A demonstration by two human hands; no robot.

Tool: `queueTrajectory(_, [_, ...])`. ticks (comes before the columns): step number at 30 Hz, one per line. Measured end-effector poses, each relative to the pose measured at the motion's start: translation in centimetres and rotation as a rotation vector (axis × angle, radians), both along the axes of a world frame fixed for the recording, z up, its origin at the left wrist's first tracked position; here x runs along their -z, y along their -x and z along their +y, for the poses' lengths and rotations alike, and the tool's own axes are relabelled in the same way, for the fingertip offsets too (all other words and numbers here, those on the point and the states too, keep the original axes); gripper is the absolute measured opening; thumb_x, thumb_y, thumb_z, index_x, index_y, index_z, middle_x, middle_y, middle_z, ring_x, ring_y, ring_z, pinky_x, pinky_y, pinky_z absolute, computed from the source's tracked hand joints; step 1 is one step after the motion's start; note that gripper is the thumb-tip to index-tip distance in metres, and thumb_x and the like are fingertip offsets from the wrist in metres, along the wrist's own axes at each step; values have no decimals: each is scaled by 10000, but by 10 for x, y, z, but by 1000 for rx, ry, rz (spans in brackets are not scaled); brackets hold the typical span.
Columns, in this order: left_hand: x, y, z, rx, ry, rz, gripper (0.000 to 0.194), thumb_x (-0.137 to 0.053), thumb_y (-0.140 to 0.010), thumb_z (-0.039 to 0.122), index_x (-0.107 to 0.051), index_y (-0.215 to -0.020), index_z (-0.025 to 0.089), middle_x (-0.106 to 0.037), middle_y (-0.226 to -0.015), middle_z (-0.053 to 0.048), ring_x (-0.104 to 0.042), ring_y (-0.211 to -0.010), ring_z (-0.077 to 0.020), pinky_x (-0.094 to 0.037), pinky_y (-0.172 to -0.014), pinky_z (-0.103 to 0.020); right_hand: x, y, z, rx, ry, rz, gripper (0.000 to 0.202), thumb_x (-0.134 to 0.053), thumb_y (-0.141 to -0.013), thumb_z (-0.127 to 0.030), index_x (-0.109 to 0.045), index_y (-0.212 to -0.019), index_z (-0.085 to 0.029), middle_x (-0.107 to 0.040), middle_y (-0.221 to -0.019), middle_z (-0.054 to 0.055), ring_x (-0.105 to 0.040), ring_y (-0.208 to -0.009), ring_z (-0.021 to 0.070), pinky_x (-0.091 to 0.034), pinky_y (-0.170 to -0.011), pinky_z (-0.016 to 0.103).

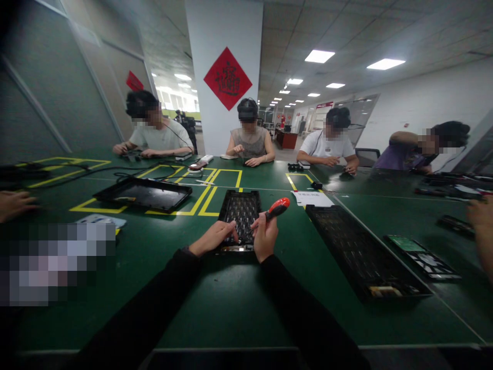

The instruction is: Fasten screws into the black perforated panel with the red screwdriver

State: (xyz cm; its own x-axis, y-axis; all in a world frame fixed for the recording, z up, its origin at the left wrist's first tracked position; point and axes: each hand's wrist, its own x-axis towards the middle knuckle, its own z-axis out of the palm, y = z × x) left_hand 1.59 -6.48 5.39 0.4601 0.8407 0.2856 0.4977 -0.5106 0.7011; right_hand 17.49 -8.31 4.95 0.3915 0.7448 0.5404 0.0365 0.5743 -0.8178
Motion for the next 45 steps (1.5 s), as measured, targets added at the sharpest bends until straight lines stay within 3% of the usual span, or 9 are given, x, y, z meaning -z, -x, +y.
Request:
queueTrajectory(5, [2, -1, 5, 4, -54, -65, 423, -427, -803, 480, -645, -737, 123, -589, -633, -4, -471, -567, -103, -337, -547, -204, -9, -1, 6, -20, 15, 64, 262, -399, -857, -420, -465, -859, -166, -498, -524, -70, -363, -325, 41, -272, -315, 154])
queueTrajectory(8, [1, -3, 7, 66, -64, -99, 309, -535, -761, 409, -656, -844, 137, -642, -759, -30, -529, -665, -120, -389, -625, -214, -15, 2, 14, -41, 42, 43, 291, -407, -844, -449, -468, -849, -164, -506, -522, -69, -361, -309, 35, -263, -305, 151])
queueTrajectory(10, [1, -4, 8, 101, -65, -107, 261, -574, -741, 363, -667, -847, 144, -661, -816, -48, -558, -731, -136, -408, -697, -232, -17, 6, 20, -61, 58, 32, 298, -415, -834, -460, -470, -848, -167, -512, -526, -71, -355, -304, 32, -257, -301, 148])
queueTrajectory(13, [2, -6, 10, 92, -34, -102, 242, -605, -714, 344, -675, -817, 136, -670, -784, -52, -572, -706, -140, -418, -686, -237, -18, 10, 25, -142, 64, 35, 276, -445, -821, -445, -480, -854, -173, -528, -542, -68, -350, -319, 29, -253, -309, 142])
queueTrajectory(18, [6, -9, 11, 58, 37, -96, 269, -634, -672, 369, -661, -765, 117, -653, -686, -31, -564, -626, -125, -412, -610, -218, -12, 8, 22, -365, 107, -27, 292, -556, -755, -383, -532, -942, -160, -617, -660, -11, -439, -406, 47, -386, -408, 169])
queueTrajectory(22, [8, -9, 11, 59, 44, -83, 253, -639, -663, 364, -658, -715, 118, -648, -655, -24, -562, -611, -120, -411, -612, -215, -3, 3, 21, -434, 139, -31, 313, -607, -710, -355, -580, -942, -147, -651, -717, 25, -491, -444, 69, -445, -457, 213])
queueTrajectory(27, [8, -8, 10, 69, 48, -123, 248, -636, -669, 362, -657, -711, 118, -659, -680, -34, -577, -643, -134, -423, -634, -227, 1, 3, 20, -358, 151, -54, 257, -644, -679, -323, -646, -844, -125, -619, -627, 13, -510, -460, 87, -456, -467, 228])
queueTrajectory(38, [8, -3, 14, 116, 75, -136, 243, -586, -724, 328, -692, -833, 138, -690, -818, -49, -599, -765, -162, -433, -749, -260, 1, 5, 10, -214, 64, -231, 286, -487, -809, -346, -649, -940, -152, -607, -658, 9, -502, -486, 94, -433, -499, 222])
queueTrajectory(45, [6, -3, 12, 123, 70, -124, 219, -583, -726, 308, -678, -810, 129, -681, -787, -41, -595, -750, -155, -430, -744, -253, -1, 4, 6, -185, 44, -313, 278, -438, -845, -310, -637, -974, -163, -614, -660, 1, -502, -490, 93, -437, -543, 228])
